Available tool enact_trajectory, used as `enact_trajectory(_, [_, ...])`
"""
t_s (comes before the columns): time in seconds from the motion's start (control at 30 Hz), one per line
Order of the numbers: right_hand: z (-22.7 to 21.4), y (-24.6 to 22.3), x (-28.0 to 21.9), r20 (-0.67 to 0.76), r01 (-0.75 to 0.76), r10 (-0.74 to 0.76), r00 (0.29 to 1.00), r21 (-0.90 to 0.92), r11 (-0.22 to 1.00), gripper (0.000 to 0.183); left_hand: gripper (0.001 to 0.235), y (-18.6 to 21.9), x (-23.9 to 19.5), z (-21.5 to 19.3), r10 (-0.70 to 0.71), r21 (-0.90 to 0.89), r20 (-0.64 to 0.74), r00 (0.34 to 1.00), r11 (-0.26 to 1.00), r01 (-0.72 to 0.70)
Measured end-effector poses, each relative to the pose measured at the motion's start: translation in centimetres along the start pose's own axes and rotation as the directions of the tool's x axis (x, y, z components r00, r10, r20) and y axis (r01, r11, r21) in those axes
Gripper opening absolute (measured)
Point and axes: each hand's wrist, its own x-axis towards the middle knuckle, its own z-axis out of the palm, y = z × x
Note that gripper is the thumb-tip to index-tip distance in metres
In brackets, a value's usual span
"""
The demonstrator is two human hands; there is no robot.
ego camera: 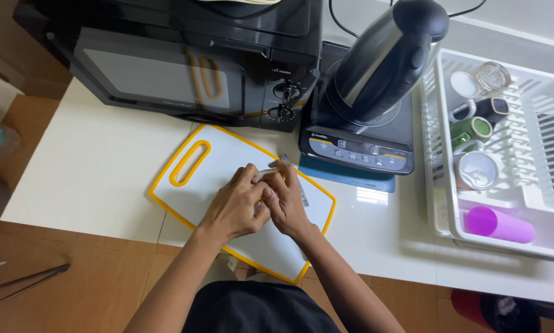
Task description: The person unwraps a pumpkin slice, cuts it in half, and then uses a knife to scoop out the seeds and stringy pulp. They proceed to peel the skin off the pumpkin pieces and cut them into smaller chunks on a cutting board.
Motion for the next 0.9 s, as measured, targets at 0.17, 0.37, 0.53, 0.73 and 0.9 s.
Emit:
enact_trajectory(0.17, [0.9,2.5,-1.2,-0.032,-0.006,0.005,0.999,-0.017,1.0,0.047,0.022,0.7,1.2,-0.5,-0.008,0.004,0.095,0.995,1.0,0.008])
enact_trajectory(0.37, [1.7,2.3,-2.2,-0.03,-0.057,0.054,0.998,-0.11,0.992,0.051,0.021,0.1,2.0,-1.9,-0.091,-0.048,0.315,0.945,0.993,0.111])
enact_trajectory(0.53, [3.7,2.0,-3.3,-0.099,-0.141,0.126,0.987,-0.16,0.977,0.053,0.015,-2.8,0.9,0.1,0.042,-0.303,0.324,0.945,0.951,0.061])
enact_trajectory(0.73, [4.6,0.5,-2.6,-0.197,-0.027,-0.043,0.98,-0.342,0.939,0.068,0.013,-5.1,-0.4,0.2,0.207,-0.411,0.207,0.956,0.905,-0.108])
enact_trajectory(0.9, [3.8,-1.3,-1.7,-0.107,0.029,-0.049,0.993,-0.182,0.983,0.06,0.021,-6.8,-0.6,0.1,0.129,-0.427,0.169,0.977,0.903,-0.045])
